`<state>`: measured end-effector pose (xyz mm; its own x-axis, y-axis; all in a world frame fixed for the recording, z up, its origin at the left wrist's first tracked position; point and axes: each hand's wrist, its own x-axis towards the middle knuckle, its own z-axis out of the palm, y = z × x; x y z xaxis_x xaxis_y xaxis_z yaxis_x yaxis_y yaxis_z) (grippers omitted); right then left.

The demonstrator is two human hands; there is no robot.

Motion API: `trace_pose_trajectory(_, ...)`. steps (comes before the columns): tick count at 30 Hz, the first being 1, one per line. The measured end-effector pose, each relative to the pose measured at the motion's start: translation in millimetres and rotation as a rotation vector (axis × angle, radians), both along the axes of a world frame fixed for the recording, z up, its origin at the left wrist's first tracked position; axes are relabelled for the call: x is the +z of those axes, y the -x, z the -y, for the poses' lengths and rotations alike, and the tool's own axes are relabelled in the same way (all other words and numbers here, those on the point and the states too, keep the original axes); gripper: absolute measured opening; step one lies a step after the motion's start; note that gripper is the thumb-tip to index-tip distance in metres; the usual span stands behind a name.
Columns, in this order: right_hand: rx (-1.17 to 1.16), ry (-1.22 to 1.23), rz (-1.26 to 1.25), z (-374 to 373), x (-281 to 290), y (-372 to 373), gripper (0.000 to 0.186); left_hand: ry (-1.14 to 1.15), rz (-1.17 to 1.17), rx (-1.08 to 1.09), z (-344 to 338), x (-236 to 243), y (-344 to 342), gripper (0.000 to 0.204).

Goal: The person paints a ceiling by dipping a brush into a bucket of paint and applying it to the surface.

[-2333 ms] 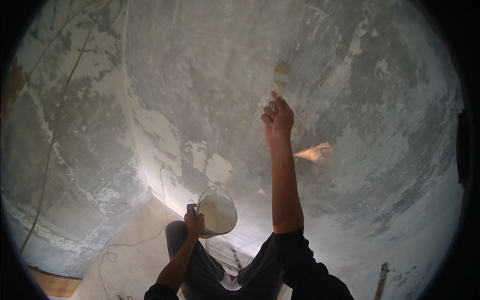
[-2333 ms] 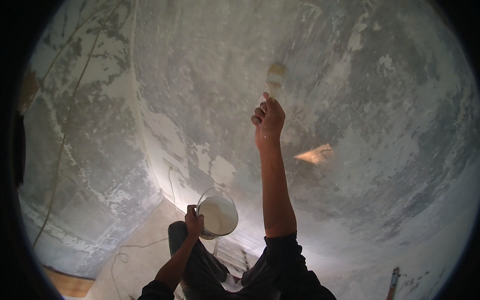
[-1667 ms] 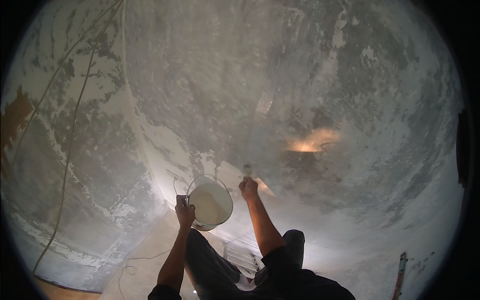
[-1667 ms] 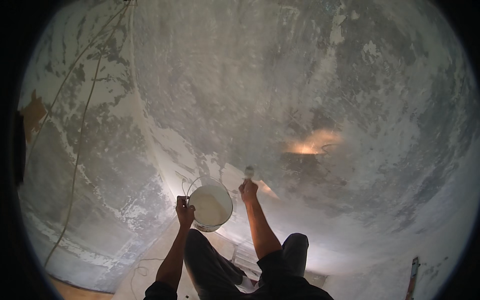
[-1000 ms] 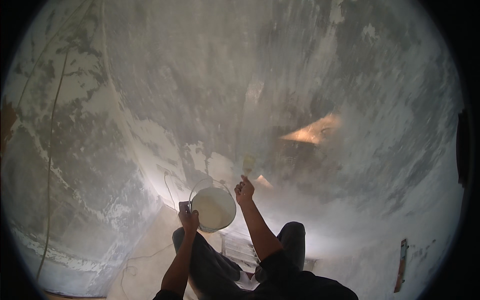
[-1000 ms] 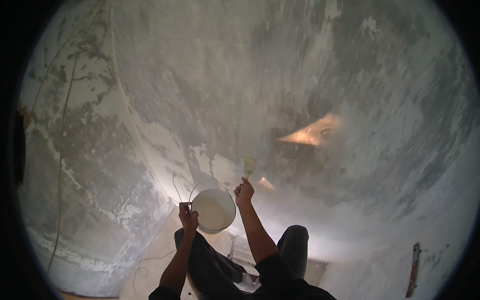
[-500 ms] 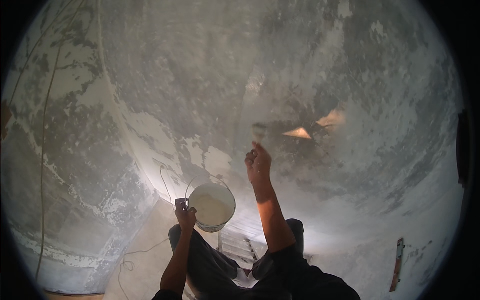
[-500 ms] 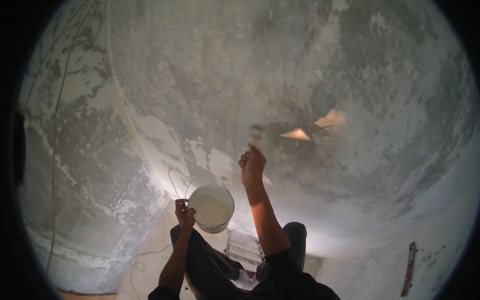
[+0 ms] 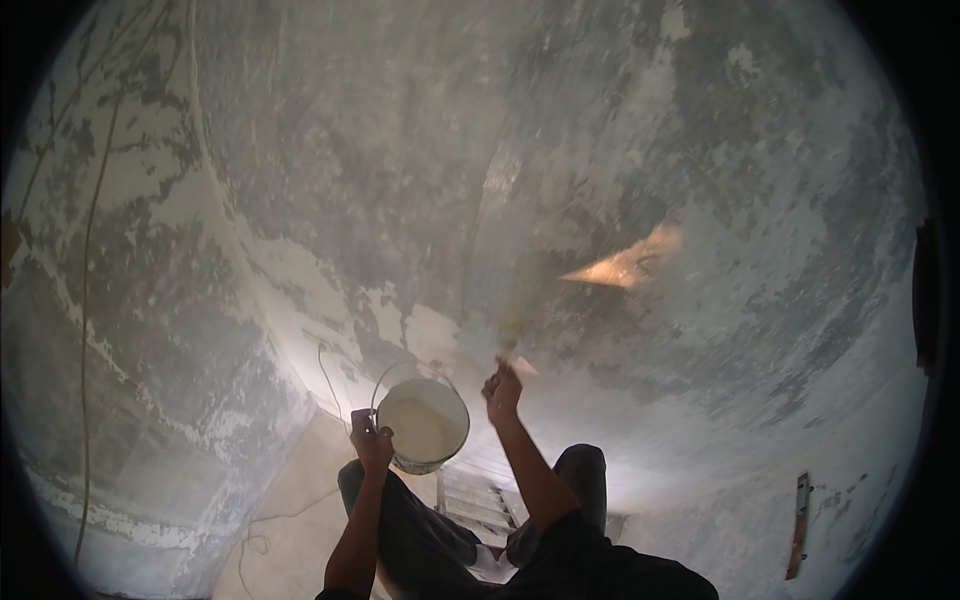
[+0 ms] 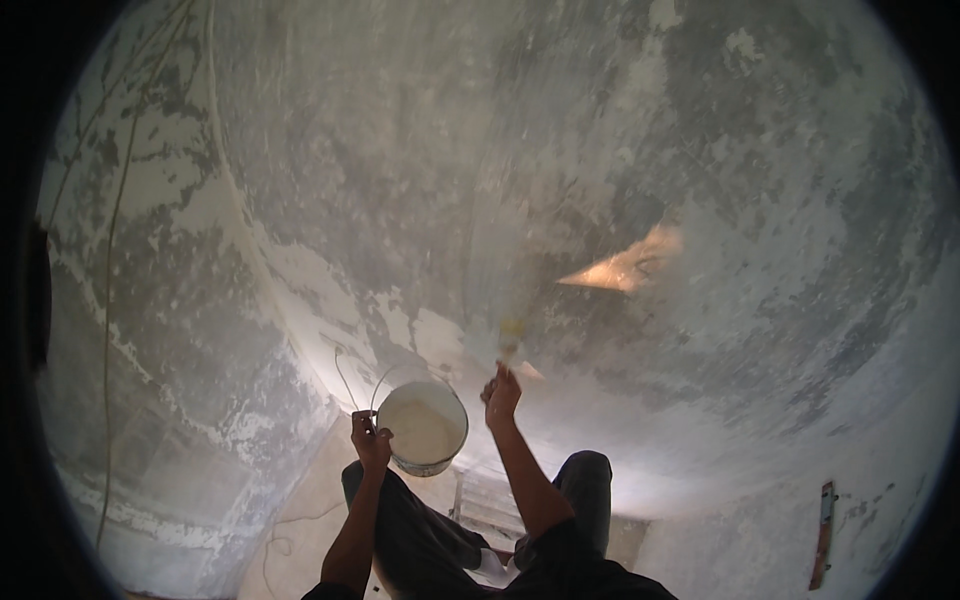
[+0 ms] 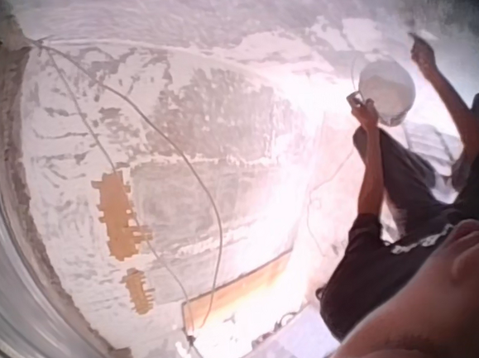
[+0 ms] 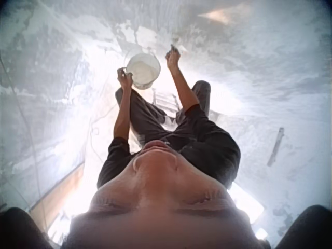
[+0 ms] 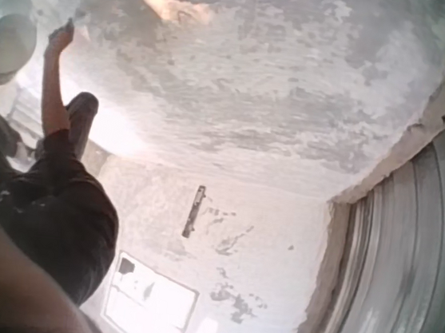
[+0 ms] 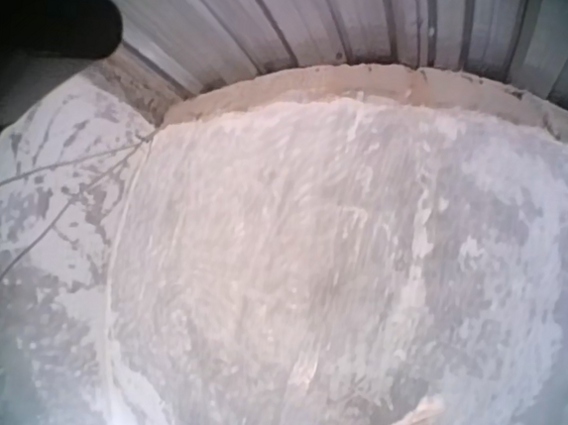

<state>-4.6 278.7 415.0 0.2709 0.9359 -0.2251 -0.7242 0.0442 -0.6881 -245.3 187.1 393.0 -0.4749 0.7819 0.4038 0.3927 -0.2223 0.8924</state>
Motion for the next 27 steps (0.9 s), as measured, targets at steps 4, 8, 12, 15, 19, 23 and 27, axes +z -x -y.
trace_pose_trajectory(4,0.006,0.424,-0.13,-6,-105,-11,0.017,0.036,0.031,-0.018,-5,1,-7,0.04)
trace_pose_trajectory(8,-0.012,0.276,-0.016,-18,-56,7,0.03,0.075,0.102,0.0,-2,21,-7,0.039)
trace_pose_trajectory(12,-0.051,0.002,0.052,-48,86,19,0.025,0.034,0.088,0.024,-5,52,-5,0.039)
trace_pose_trajectory(15,-0.071,-0.176,0.087,-41,231,45,0.025,0.022,0.072,0.042,-7,75,6,0.039)
trace_pose_trajectory(19,-0.108,-0.497,0.145,-26,372,38,0.023,-0.05,0.137,-0.003,-12,114,-5,0.038)
trace_pose_trajectory(23,-0.057,-0.548,0.044,-28,392,26,0.023,-0.089,0.079,0.0,7,147,-4,0.039)
trace_pose_trajectory(27,-0.189,-0.391,0.128,-53,288,6,0.022,-0.093,0.144,-0.055,4,142,-14,0.04)
